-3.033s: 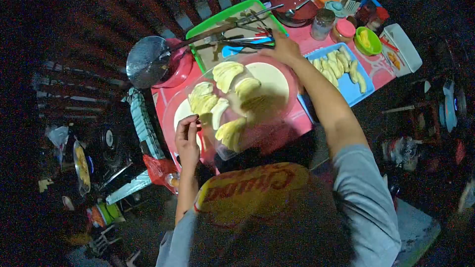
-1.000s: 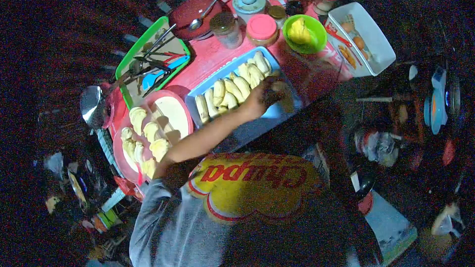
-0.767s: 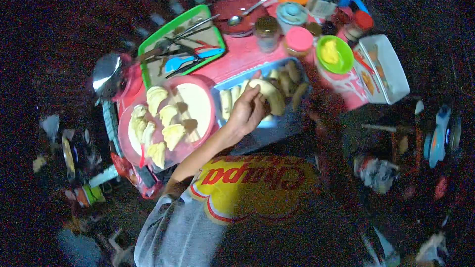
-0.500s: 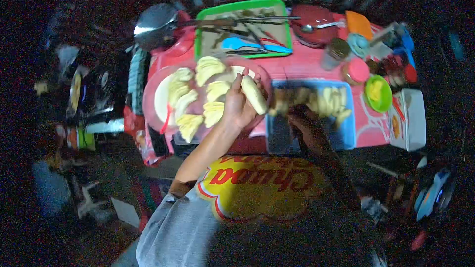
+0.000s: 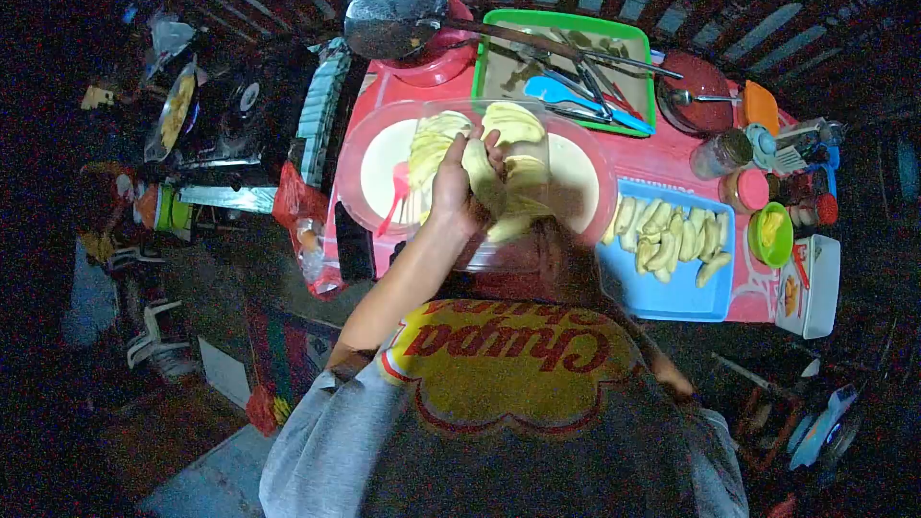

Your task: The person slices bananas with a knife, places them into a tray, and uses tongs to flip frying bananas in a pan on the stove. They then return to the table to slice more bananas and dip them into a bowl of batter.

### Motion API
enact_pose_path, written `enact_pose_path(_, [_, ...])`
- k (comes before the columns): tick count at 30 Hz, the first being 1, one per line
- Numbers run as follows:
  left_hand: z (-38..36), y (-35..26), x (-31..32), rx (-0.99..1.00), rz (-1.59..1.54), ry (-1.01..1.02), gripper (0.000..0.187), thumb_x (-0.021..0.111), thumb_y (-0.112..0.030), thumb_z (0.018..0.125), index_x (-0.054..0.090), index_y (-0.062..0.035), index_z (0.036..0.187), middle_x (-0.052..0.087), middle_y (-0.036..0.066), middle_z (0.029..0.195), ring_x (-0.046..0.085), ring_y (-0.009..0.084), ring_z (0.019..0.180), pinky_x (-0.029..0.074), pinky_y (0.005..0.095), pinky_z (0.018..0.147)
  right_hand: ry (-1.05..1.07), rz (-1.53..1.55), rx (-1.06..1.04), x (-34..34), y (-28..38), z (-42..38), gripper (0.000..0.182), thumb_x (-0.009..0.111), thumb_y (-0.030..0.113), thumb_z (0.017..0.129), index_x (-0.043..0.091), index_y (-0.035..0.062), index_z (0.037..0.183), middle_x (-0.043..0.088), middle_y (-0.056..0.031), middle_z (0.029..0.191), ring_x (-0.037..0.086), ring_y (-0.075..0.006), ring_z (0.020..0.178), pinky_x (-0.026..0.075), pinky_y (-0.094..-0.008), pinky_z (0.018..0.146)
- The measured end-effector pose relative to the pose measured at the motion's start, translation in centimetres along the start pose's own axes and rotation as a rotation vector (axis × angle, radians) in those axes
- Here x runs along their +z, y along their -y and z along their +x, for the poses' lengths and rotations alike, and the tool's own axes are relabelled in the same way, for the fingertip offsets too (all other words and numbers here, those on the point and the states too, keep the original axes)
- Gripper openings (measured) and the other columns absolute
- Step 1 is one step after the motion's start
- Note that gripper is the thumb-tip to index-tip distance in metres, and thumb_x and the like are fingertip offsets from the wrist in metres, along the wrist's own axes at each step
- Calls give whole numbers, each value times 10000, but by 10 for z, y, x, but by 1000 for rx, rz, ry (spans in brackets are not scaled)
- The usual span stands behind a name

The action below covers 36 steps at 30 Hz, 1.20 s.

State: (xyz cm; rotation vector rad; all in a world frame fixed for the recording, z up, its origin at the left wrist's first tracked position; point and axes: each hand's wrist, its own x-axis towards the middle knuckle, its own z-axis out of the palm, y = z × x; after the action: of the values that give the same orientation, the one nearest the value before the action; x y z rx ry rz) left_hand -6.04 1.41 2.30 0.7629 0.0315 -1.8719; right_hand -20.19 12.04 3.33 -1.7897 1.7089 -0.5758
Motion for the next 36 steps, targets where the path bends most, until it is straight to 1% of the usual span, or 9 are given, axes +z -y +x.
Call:
enact_pose_path(2, [-1, -4, -2, 2, 12, 9, 291, 397, -332, 868, 408, -127, 1075, 502, 65, 967, 499, 157, 702, 422, 283, 612, -80, 35, -96, 12, 1, 2, 184, 402, 121, 836, 432, 28, 992, 544, -232, 789, 541, -386, 725, 415, -455, 563])
enact_pose_path(5, [-3, -7, -3, 9, 28, -8, 247, 405, -312, 867, 424, -134, 1037, 502, 58, 957, 501, 155, 702, 424, 279, 616, -92, -1, -107, 18, 5, 2, 187, 405, 125, 835, 434, 31, 995, 545, -227, 787, 545, -379, 719, 420, -448, 558])
enact_pose_path(13, [-14, -12, -2, 1, 107, 31, 363, 473, -406, 825, 416, -164, 1090, 465, 51, 1010, 484, 160, 764, 418, 286, 680, -122, -56, -92, 29, 18, -3, 196, 412, 137, 833, 440, 41, 1002, 546, -214, 783, 554, -358, 703, 434, -429, 545])
enact_pose_path(19, [-19, -13, -2, 5, 120, 63, 382, 453, -412, 832, 388, -166, 1117, 444, 43, 1048, 466, 155, 793, 405, 287, 720, -135, -83, -79, 32, 25, -7, 203, 417, 145, 831, 444, 47, 1007, 548, -204, 780, 562, -343, 691, 444, -416, 535])
enact_pose_path(23, [-19, -10, -6, 20, 96, 116, 376, 443, -404, 838, 375, -163, 1119, 451, 43, 1038, 467, 152, 777, 407, 280, 710, -141, -91, -76, 35, 25, -8, 208, 421, 151, 830, 447, 52, 1011, 549, -197, 778, 567, -333, 684, 450, -406, 528])
enact_pose_path(30, [-25, -10, -6, -56, 44, 60, 372, 447, -391, 837, 365, -137, 1096, 466, 47, 1009, 475, 144, 736, 417, 257, 670, -160, -89, -94, 39, 29, -8, 215, 426, 160, 828, 451, 59, 1016, 550, -187, 775, 574, -317, 672, 460, -393, 518])
enact_pose_path(32, [-29, -13, -6, -64, 38, 58, 376, 448, -392, 835, 364, -133, 1095, 465, 50, 1008, 475, 141, 731, 419, 254, 667, -102, -146, -80, 42, 25, -6, 238, 435, 191, 834, 439, 47, 1024, 555, -162, 783, 579, -309, 667, 474, -382, 534])
enact_pose_path(35, [-34, -15, -8, -100, -38, 76, 388, 467, -378, 826, 353, -139, 1110, 460, 56, 1008, 475, 137, 731, 421, 261, 669, -185, -181, -49, 47, 28, -8, 165, 415, 99, 820, 448, 5, 951, 550, -216, 749, 551, -370, 650, 436, -436, 534])
enact_pose_path(36, [-33, -13, -10, -107, -63, 65, 384, 484, -363, 819, 372, -119, 1094, 475, 50, 957, 475, 131, 712, 421, 252, 662, -182, -182, -50, 46, 29, -8, 165, 415, 99, 820, 448, 5, 951, 550, -216, 749, 551, -370, 650, 436, -436, 534])
